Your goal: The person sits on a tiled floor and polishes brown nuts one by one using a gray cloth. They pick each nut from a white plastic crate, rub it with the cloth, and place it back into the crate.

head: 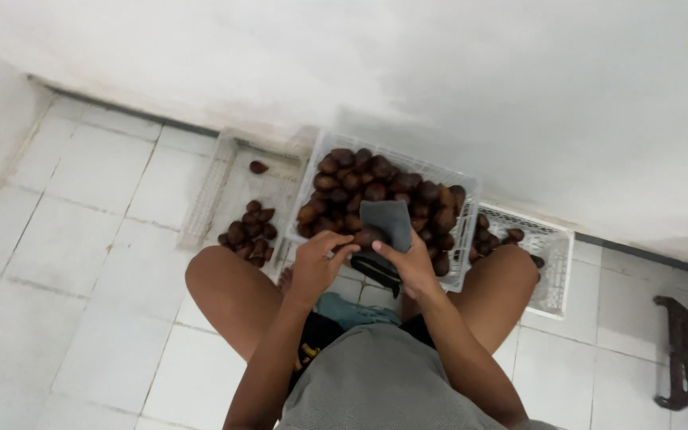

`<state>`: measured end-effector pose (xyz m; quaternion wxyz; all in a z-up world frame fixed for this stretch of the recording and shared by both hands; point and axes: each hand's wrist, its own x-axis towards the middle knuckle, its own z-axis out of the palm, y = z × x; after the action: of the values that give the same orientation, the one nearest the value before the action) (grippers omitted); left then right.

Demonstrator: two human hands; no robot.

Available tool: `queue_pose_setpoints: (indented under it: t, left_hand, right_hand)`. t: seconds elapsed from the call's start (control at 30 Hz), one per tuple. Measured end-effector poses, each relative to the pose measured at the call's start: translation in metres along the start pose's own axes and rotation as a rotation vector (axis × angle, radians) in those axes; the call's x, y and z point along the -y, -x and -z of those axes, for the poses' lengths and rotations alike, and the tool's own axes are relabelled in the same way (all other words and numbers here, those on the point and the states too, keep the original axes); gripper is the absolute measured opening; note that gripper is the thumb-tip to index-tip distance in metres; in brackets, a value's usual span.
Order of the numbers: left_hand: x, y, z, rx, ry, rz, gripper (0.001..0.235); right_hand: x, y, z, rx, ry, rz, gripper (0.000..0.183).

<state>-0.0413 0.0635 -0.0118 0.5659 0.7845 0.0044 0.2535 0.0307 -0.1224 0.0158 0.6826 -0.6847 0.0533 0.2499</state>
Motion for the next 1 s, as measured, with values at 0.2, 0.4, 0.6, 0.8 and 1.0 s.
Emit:
queue_pose_setpoints:
  t: [0.2,0.4,0.6,0.8,1.0]
  left_hand:
    - [0.022,-0.003,0.080,-0.210,0.028,0.019,0.020]
    - [0.030,-0.039,0.184,-0.250,-0.279,0.198,0.047]
    - [0.170,-0.038,0.239,-0.415,-0.595,0.542,0.031]
    - [0.191,-0.077,0.261,-0.472,-0.785,0.613,0.029]
    - [0.171,-0.100,0.243,-0.319,-0.707,0.722,0.029]
  right_hand:
    - [0.035,-0.025,-0.066,0.016,0.126,0.124,0.071]
    - [0.055,-0.062,-0.168,0.089,0.072,0.225,0.078]
    - [-0.020,-0.094,-0.293,0.010,-0.357,-0.253,0.050]
    - [-0.171,-0.167,-0.334,0.013,-0.436,-0.645,0.069]
    - [-0.288,-0.233,-0.348,-0.222,-0.267,-0.758,0.073]
